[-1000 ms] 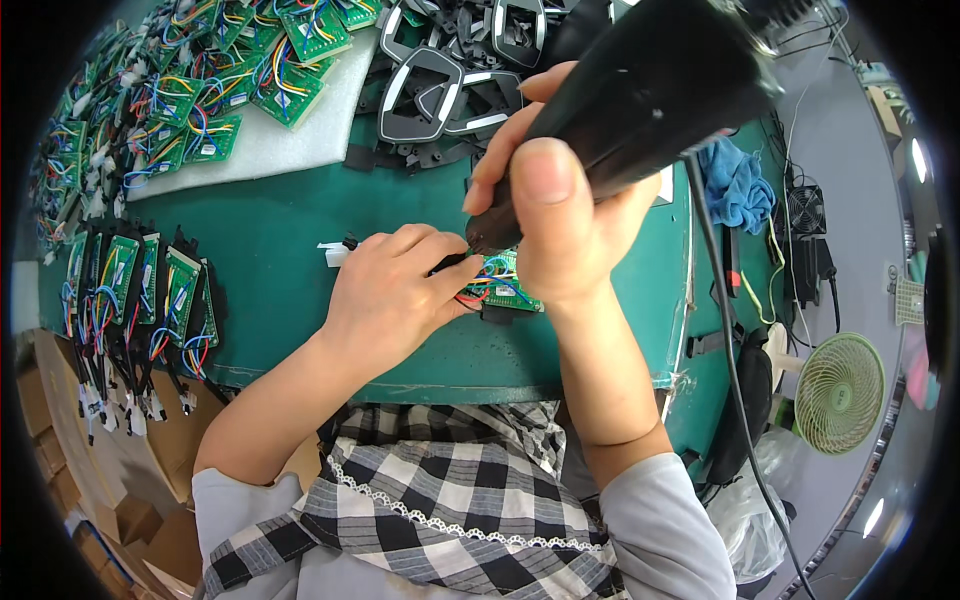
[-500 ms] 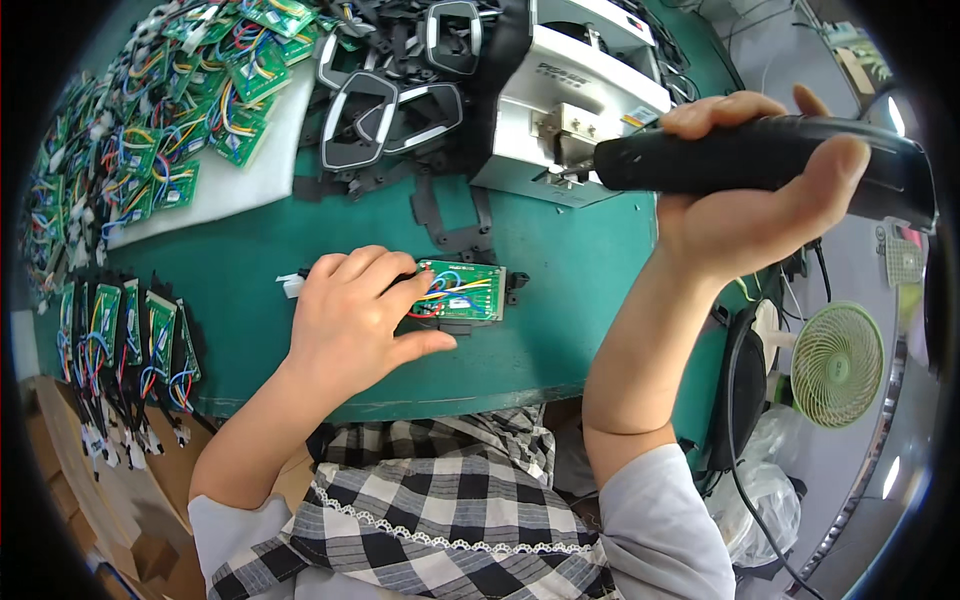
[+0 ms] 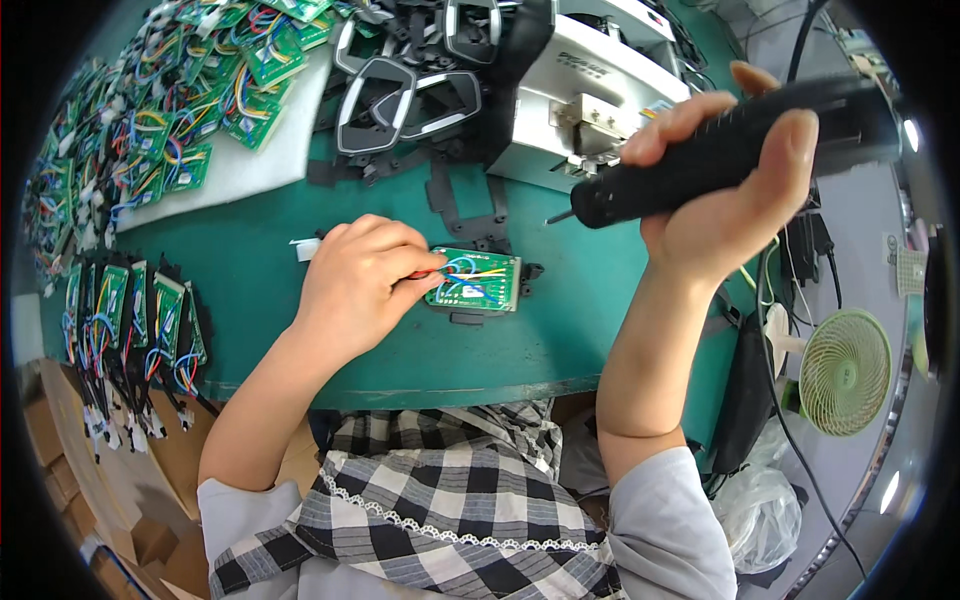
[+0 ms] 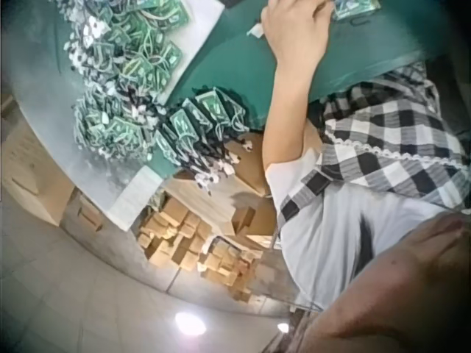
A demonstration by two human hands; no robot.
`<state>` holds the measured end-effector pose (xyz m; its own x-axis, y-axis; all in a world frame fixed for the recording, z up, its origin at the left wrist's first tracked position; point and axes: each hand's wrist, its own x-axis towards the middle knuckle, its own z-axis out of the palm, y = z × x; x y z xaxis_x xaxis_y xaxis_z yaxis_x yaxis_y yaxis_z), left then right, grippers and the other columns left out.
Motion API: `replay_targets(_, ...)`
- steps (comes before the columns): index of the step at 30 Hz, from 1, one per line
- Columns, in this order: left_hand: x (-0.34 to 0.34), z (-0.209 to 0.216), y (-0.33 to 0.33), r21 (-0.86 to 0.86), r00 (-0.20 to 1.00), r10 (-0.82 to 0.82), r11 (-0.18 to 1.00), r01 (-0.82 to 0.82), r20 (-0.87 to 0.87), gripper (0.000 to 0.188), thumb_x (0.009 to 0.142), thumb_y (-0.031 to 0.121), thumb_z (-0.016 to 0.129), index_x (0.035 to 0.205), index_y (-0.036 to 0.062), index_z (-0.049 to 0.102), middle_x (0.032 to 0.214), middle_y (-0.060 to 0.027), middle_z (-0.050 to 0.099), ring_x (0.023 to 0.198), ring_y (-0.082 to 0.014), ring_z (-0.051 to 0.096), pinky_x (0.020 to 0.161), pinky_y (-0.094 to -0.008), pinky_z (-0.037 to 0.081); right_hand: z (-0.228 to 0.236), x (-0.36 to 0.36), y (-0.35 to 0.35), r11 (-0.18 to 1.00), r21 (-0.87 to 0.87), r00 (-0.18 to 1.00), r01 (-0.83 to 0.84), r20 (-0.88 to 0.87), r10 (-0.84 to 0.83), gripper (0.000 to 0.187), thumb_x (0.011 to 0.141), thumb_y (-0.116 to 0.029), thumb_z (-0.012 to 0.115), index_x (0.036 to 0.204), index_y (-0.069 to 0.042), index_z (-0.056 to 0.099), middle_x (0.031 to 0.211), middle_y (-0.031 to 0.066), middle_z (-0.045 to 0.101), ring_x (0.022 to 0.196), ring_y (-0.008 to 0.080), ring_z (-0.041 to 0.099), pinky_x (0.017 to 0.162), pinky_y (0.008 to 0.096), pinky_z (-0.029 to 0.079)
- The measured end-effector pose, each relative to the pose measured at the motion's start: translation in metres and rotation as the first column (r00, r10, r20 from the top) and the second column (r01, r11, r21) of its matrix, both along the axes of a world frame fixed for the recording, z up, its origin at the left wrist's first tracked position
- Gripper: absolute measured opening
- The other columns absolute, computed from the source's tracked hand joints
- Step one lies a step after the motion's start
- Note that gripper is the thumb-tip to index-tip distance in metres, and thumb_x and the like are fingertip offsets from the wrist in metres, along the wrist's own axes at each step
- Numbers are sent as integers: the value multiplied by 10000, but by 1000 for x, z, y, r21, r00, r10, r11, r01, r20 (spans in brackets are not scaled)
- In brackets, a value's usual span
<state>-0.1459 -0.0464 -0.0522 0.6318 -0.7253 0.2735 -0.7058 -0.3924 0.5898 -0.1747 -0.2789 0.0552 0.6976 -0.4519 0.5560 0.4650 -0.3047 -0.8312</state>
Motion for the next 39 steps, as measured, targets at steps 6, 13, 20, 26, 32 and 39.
replay_targets(6,-2,-5,2,-44,999,-33,998,35,42,192,723,115,738,915,108,729,917,6,663,880,-213,602,762,-364,446,-24,-10,42,959,203,980,-198,32,196,649,921,-576,398,1172,22,410,654,137,534,486,231,533,459,368,481)
replay_targets(13,-1,-7,6,-39,1000,-28,999,28,15,165,726,103,730,890,106,710,958,6,648,928,-209,581,771,-364,429,-37,-11,69,952,59,949,-299,-81,303,706,883,-607,464,1180,26,369,668,139,541,489,226,558,469,345,510)
replay_targets(20,-1,-5,6,-12,998,-28,1000,28,61,164,722,132,736,885,128,733,914,44,641,925,-174,585,741,-336,436,-41,-10,77,953,30,949,-303,-78,304,721,874,-593,509,1158,55,369,668,144,551,475,206,557,453,309,502)
replay_targets(26,-2,-7,6,-45,997,0,999,3,75,162,715,115,727,876,125,719,908,42,627,917,-182,581,756,-332,432,-47,-12,89,961,-59,960,-272,-84,266,794,835,-657,550,1110,72,398,632,130,575,464,168,559,432,260,470)
replay_targets(32,-3,-2,5,-51,999,8,999,-5,54,170,701,106,723,869,128,707,907,40,611,901,-180,574,747,-329,439,-49,-13,94,951,-57,949,-304,-99,298,849,799,-702,567,1115,69,405,614,108,590,462,138,555,433,215,432)
replay_targets(39,-2,-11,6,-62,996,-36,997,41,79,201,709,99,711,909,108,703,924,-2,632,915,-213,595,775,-360,442,-43,-13,82,970,7,967,-242,-82,242,817,872,-682,465,1243,24,288,856,156,589,508,177,575,407,240,418)
